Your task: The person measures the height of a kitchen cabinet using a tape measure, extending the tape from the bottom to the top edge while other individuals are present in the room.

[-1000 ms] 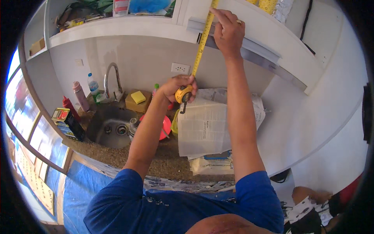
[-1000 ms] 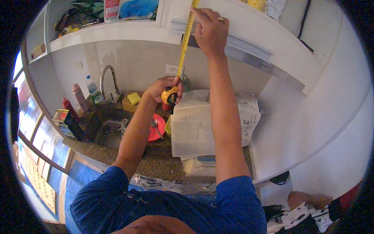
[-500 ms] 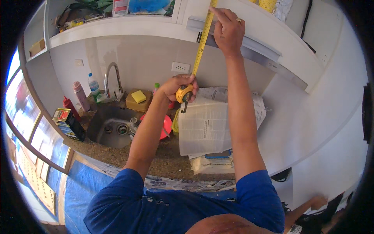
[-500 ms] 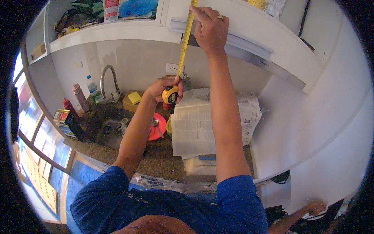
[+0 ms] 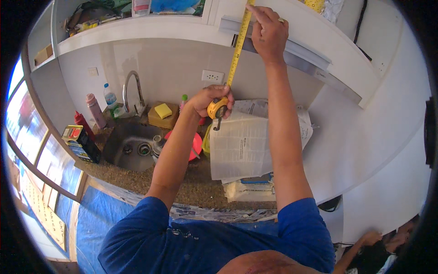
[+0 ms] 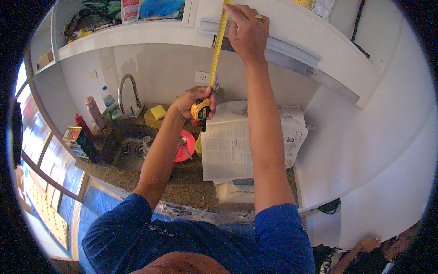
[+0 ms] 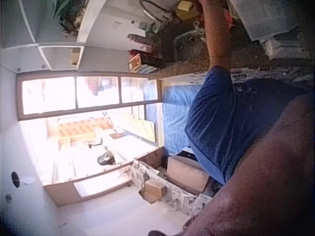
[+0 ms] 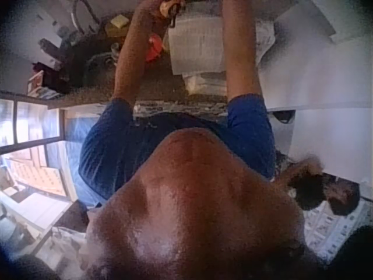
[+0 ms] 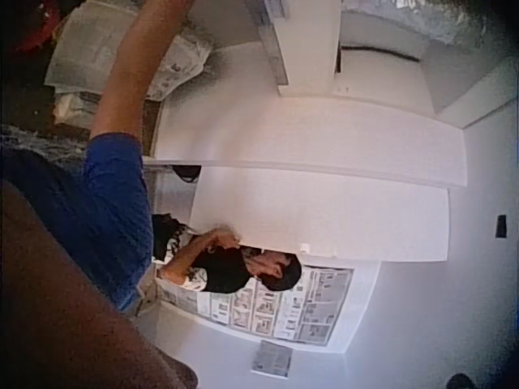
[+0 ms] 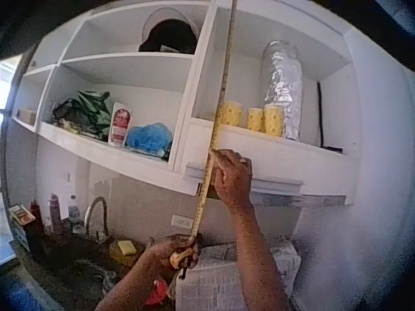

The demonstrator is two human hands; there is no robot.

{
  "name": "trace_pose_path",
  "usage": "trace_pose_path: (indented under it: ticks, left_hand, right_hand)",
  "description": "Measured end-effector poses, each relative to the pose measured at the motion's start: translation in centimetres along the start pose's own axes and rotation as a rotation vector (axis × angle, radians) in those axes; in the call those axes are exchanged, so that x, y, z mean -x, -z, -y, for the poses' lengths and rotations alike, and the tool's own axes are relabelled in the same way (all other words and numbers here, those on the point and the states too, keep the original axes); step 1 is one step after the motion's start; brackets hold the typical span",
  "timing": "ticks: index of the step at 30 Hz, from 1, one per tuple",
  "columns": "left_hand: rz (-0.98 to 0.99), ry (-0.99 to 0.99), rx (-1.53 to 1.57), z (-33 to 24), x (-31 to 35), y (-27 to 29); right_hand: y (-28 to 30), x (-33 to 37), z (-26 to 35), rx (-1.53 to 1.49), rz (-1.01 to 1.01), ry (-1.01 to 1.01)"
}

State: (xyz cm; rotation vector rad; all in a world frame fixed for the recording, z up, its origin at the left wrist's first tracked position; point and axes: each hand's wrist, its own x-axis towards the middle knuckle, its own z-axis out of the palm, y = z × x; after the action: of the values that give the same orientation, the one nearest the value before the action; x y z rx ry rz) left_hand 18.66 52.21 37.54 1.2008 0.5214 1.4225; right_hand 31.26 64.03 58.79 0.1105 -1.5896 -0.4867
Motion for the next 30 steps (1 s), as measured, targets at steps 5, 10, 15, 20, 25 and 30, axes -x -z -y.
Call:
trace_pose_path:
  ticks: [5, 10, 15, 20, 25, 30]
  left_hand:
    - [0.006, 0.005, 0.022, -0.2, 0.1, -0.4]
    - [0.007, -0.001, 0.003, -0.1, 0.0, -0.1]
    - [-0.002, -0.007, 0.005, -0.1, 0.0, -0.3]
    - [-0.001, 0.004, 0.016, 0.0, 0.0, -0.2]
    - [0.008, 0.011, 0.012, 0.1, -0.2, 0.3]
    - [-0.002, 0.008, 0.007, -0.1, 0.0, 0.0]
  right_hand:
    - [0.0, 0.1, 0.0, -0.027, -0.010, -0.017]
    - [0.0, 0.0, 0.1, -0.010, -0.019, -0.002]
    - [0.1, -0.1, 0.1, -0.012, -0.011, -0.012]
    - [0.3, 0.0, 0.3, -0.019, -0.008, -0.008]
    - [-0.1, 0.0, -0.2, 0.016, -0.011, -0.015]
    - [0.2, -0.1, 0.3, -0.017, -0.018, -0.006]
